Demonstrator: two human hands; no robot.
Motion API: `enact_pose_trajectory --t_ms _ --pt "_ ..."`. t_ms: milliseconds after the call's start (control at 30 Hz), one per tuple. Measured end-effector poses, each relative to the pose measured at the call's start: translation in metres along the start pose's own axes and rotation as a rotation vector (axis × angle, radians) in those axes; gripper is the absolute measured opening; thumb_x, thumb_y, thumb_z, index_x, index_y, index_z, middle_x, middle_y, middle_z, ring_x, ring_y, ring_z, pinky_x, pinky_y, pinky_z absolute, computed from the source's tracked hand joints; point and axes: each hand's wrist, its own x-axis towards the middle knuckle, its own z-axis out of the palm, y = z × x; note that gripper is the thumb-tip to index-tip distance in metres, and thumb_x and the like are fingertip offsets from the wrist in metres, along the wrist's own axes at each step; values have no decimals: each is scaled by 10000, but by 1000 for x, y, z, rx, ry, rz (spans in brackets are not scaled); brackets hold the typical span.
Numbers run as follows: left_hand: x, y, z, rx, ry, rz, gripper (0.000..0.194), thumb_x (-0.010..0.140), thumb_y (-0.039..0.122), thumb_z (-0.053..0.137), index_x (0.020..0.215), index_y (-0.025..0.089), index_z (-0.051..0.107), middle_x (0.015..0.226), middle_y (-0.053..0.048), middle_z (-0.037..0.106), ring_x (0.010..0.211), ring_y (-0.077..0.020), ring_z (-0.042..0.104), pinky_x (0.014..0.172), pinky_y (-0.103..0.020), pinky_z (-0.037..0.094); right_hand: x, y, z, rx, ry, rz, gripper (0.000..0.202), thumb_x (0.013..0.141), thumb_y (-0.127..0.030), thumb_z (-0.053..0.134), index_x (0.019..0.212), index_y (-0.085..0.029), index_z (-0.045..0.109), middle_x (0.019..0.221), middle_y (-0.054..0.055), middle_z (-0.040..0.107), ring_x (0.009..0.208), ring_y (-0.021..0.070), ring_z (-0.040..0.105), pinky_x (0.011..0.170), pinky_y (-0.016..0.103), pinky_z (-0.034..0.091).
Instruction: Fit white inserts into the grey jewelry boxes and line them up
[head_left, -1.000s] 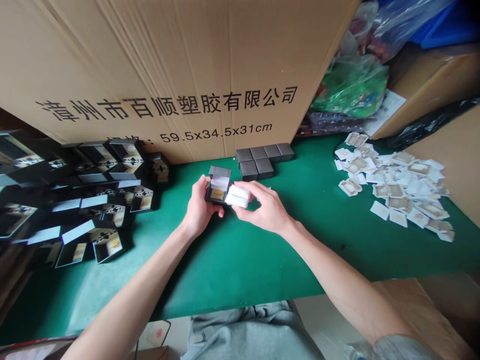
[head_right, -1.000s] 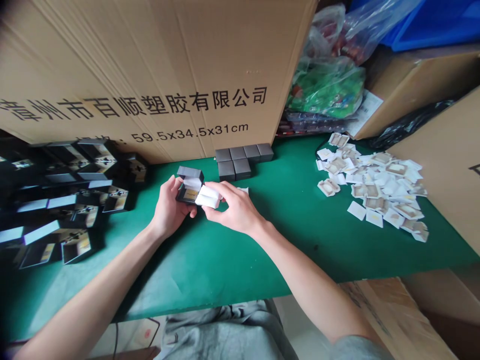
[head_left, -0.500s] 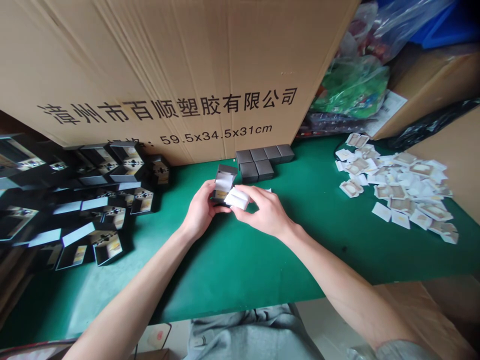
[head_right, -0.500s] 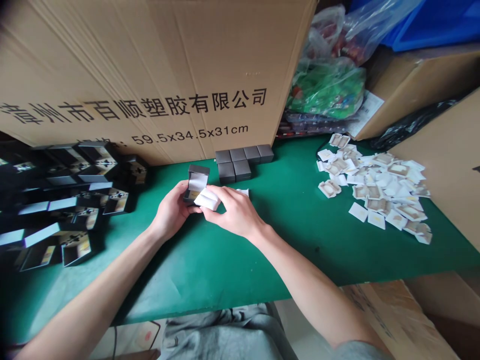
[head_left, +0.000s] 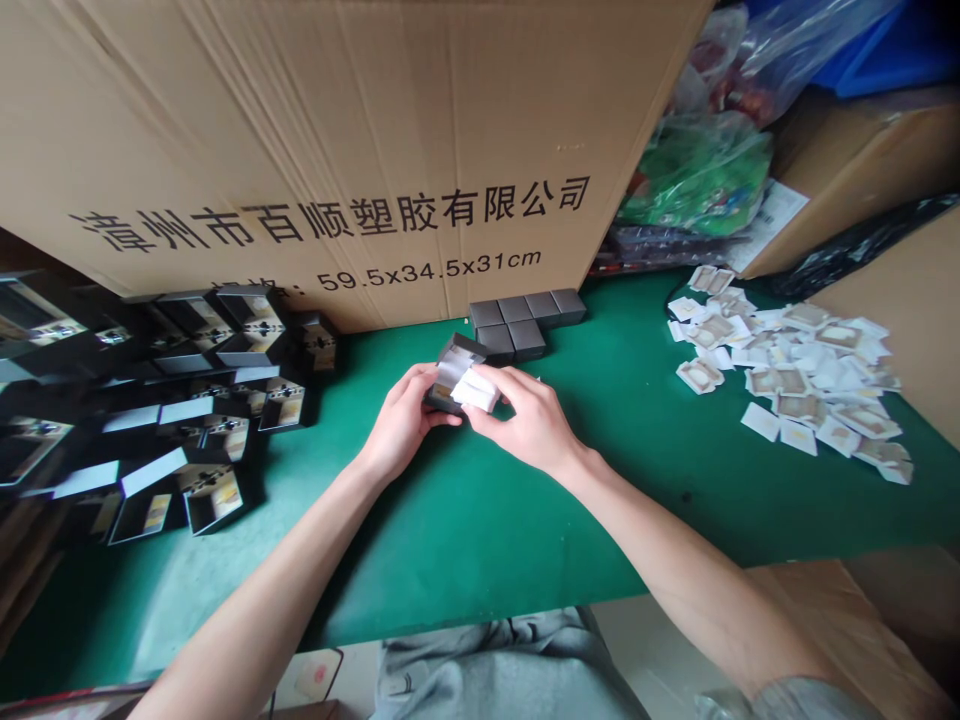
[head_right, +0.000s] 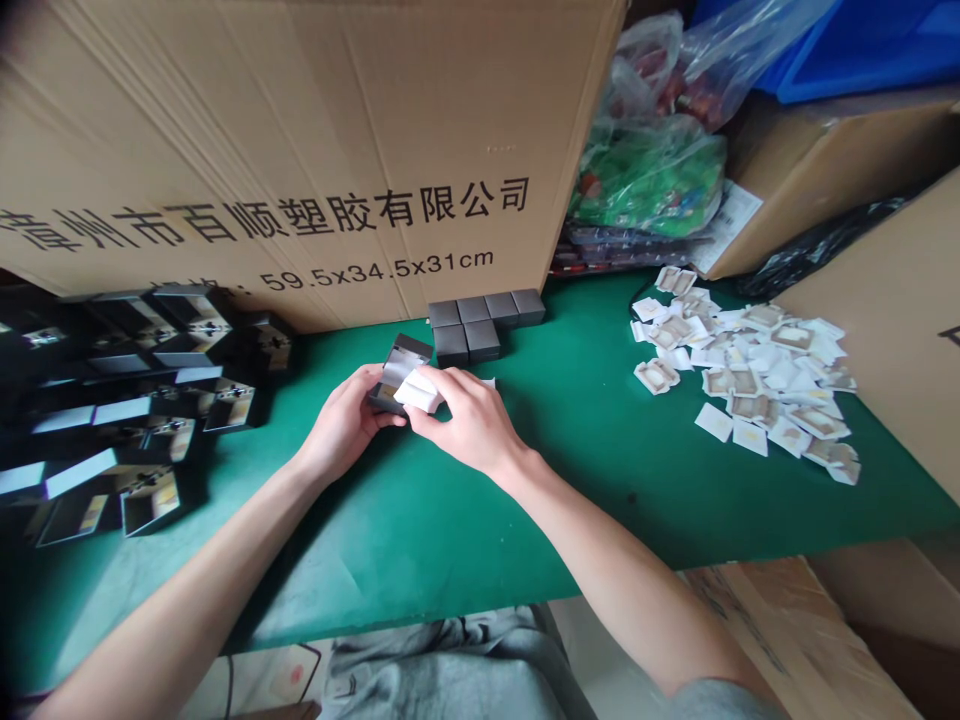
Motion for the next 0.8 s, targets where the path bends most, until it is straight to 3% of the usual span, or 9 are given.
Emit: enact_pose_trajectory --t_ms 267,633,800 --pt "0 -1 -2 11 -56 11 257 903 380 599 1038 163 625 882 -31 644 777 -150 630 605 -247 602 -2 1 2 21 -28 13 445 869 -300 692 1293 -250 564 1120 73 731 913 231 715 805 386 614" --pt "-1 -2 -4 -32 -118 31 264 876 356 671 1069 185 615 889 -20 660 784 -159 636 616 -263 607 -1 -2 -1 74 -94 -29 420 886 -231 703 1286 -241 577 1218 46 712 1068 209 683 880 339 601" --pt "0 -4 -5 -38 -125 39 266 875 357 687 1079 192 647 939 -26 679 849 -160 647 692 -257 606 -4 -2 2 63 -72 9 487 884 -265 710 1338 -249 535 1199 57 720 886 187 718 799 326 626"
